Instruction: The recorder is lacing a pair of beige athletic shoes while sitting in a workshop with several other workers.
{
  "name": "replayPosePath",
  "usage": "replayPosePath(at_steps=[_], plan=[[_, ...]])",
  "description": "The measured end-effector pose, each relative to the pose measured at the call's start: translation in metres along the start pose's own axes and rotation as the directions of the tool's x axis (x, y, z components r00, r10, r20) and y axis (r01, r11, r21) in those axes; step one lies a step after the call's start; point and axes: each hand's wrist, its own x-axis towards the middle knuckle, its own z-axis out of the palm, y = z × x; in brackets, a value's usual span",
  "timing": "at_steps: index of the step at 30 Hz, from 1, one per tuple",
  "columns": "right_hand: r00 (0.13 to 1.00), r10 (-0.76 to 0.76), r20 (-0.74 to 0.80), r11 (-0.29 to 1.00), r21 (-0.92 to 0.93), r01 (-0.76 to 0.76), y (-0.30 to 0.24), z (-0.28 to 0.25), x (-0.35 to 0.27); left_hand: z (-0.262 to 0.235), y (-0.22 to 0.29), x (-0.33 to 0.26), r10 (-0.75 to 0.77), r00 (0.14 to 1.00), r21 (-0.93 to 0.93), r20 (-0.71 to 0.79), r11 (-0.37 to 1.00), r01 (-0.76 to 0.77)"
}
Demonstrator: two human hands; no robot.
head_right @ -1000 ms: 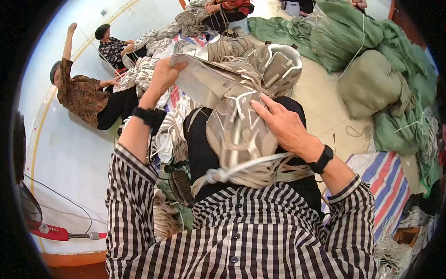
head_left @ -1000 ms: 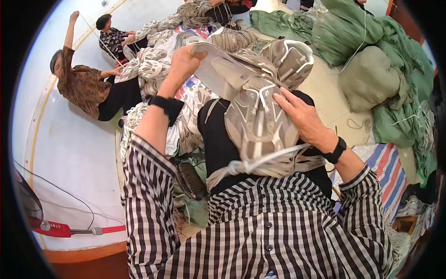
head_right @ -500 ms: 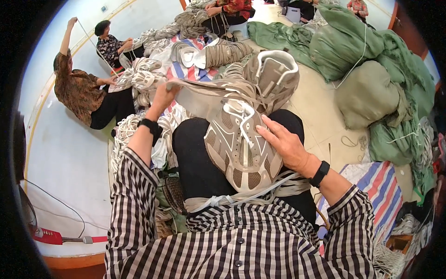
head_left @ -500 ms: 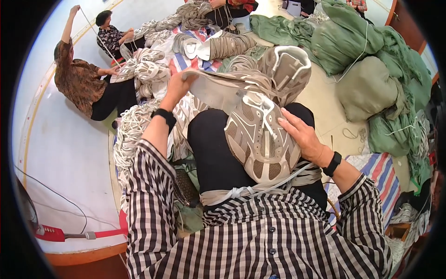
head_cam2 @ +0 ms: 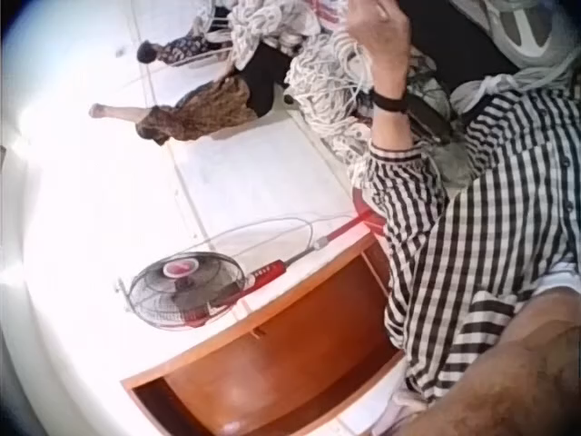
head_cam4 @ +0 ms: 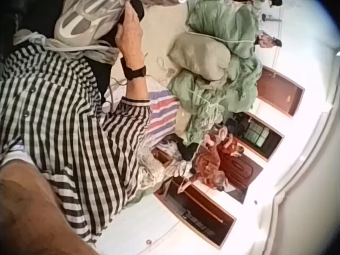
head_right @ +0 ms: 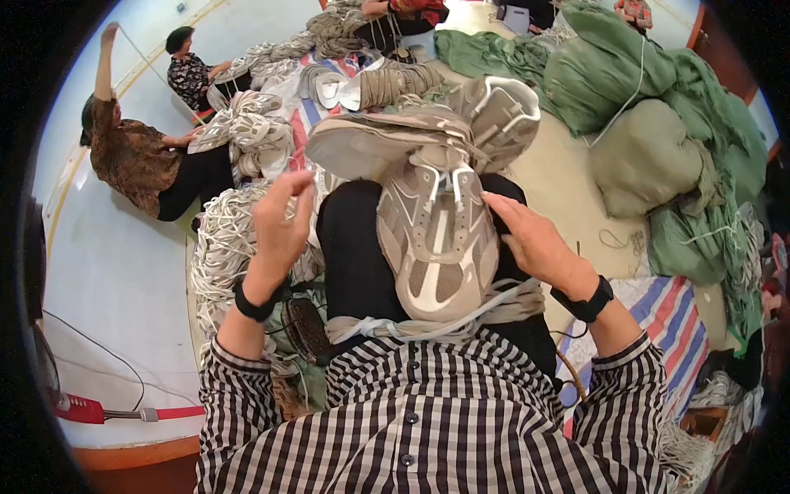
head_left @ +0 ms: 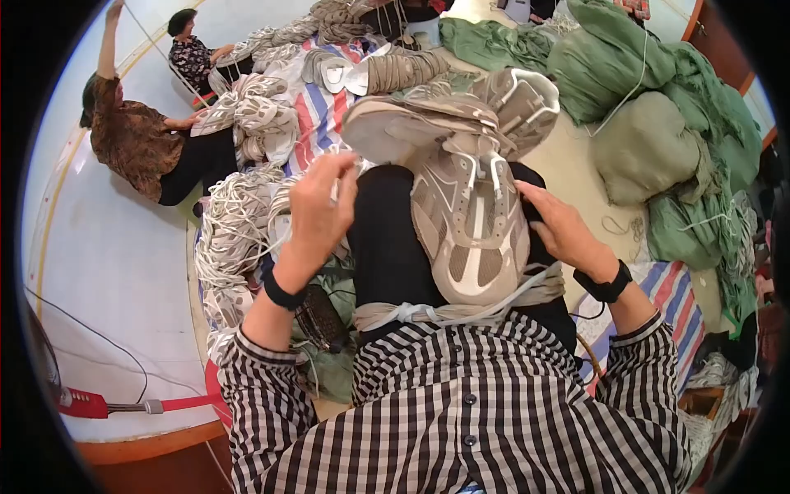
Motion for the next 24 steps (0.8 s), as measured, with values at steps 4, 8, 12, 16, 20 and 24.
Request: replayPosePath(at_steps=[4, 8, 12, 16, 20, 24], plan=[[0.997, 0.073, 0.007, 0.996, 0.057, -0.074, -0.013, -0.007, -0.009, 0.015, 0.031, -0.024, 0.016, 0.967, -0.194, 0.256, 0.98, 0.035], [0.98, 0.053, -0.193, 0.995, 0.099, -0.034, -0.013, 0.002, -0.019, 0.037, 0.028, -0.02, 0.063, 0.973, -0.175, 0.222, 0.984, -0.024], [0.934, 0.187, -0.303, 0.938, 0.337, -0.079, -0.003, 0.008, 0.016, 0.062, 0.035, 0.034, 0.074, 0.954, -0.327, 0.291, 0.945, 0.026], [0.927, 0.332, -0.177, 0.847, 0.487, -0.21, 0.001, 0.03, 0.053, 0.098, 0.039, 0.061, -0.156, 0.752, -0.199, 0.64, 0.912, 0.359], [0.912, 0.387, -0.137, 0.837, 0.467, -0.285, -0.004, 0.033, 0.051, 0.114, 0.038, 0.073, -0.134, 0.652, 0.091, 0.746, 0.991, 0.1], [0.798, 0.565, 0.208, 0.606, 0.551, -0.573, 0.007, 0.009, 0.029, 0.116, 0.032, 0.082, -0.129, 0.477, 0.18, 0.869, 0.982, -0.063]])
